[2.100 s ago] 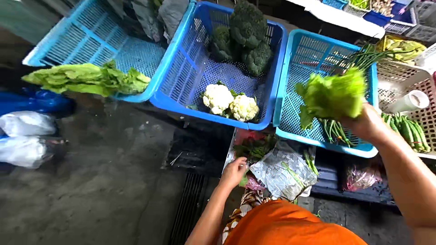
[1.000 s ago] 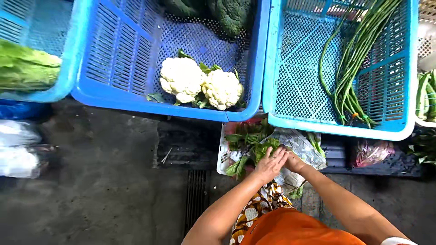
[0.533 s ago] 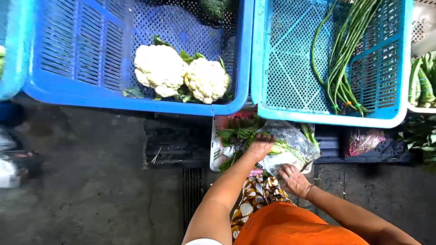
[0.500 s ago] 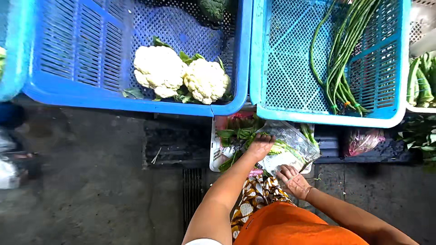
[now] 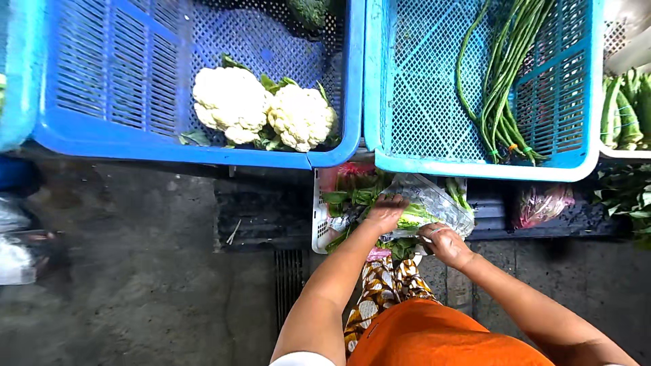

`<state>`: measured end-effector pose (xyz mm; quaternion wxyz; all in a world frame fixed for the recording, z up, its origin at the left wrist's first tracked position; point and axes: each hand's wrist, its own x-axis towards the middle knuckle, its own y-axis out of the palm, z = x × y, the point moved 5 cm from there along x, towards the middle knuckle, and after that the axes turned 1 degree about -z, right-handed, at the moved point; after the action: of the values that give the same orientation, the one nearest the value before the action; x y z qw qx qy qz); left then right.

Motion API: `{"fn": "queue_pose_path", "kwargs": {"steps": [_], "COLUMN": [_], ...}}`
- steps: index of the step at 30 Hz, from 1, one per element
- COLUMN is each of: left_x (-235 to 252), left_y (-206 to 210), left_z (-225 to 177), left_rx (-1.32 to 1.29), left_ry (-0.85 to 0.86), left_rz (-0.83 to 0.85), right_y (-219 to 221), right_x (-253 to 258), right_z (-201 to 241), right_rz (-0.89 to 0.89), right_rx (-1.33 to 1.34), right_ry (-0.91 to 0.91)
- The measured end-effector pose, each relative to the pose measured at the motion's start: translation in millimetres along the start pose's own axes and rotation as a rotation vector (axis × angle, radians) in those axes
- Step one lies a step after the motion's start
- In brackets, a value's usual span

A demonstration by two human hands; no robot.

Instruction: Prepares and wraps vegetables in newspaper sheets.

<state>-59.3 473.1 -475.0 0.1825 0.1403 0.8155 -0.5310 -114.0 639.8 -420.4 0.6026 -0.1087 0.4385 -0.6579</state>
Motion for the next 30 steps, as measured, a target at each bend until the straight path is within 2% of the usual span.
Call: {"fn": "queue_pose_path", "kwargs": {"steps": [4, 7, 13, 17, 20, 22, 24, 25, 28, 30], "left_x": [-3, -5, -15, -12, -6, 0, 4, 5, 10, 15], "left_y": [-3, -8, -3, 8, 8, 7, 2, -2, -7, -10], "left_z": [3, 11, 1, 0, 2, 5, 8, 8, 12, 13], "left_rx": [-0.126, -0.254, -0.179, -0.144, -0.168, -0.207, -0.244, -0.264, -0.350, -0.335], "left_ry": [0.001, -0.012, 0.007, -0.037, -0.046, -0.055, -0.082, -0.106, -0.181, -0.203], "left_rz": [0.014, -0.030, 0.030, -0.049, -0.071, -0.066, -0.034, 0.005, 0.075, 0.102], "right_y": [-32, -36, -34, -35, -45, -50, -48, -42, -3, 27], "right_x": [35, 58, 73, 87, 94, 89, 74, 66, 54, 58], "right_z": [-9, -22, -38, -51, -47, -33, -11, 1, 21, 13], "right_rz": [0.015, 0.008, -0.025, -0.079, -0.126, -0.248, -0.466, -0.478, -0.317, -0.111], "right_rx": [0.060, 0.054, 0.194, 0.261, 0.176, -0.002, -0.188, -0.212, -0.164, -0.136], "right_ry": [0.196, 0.257, 0.365, 0.414, 0.503, 0.412, 0.149, 0.060, -0.055, 0.045]}}
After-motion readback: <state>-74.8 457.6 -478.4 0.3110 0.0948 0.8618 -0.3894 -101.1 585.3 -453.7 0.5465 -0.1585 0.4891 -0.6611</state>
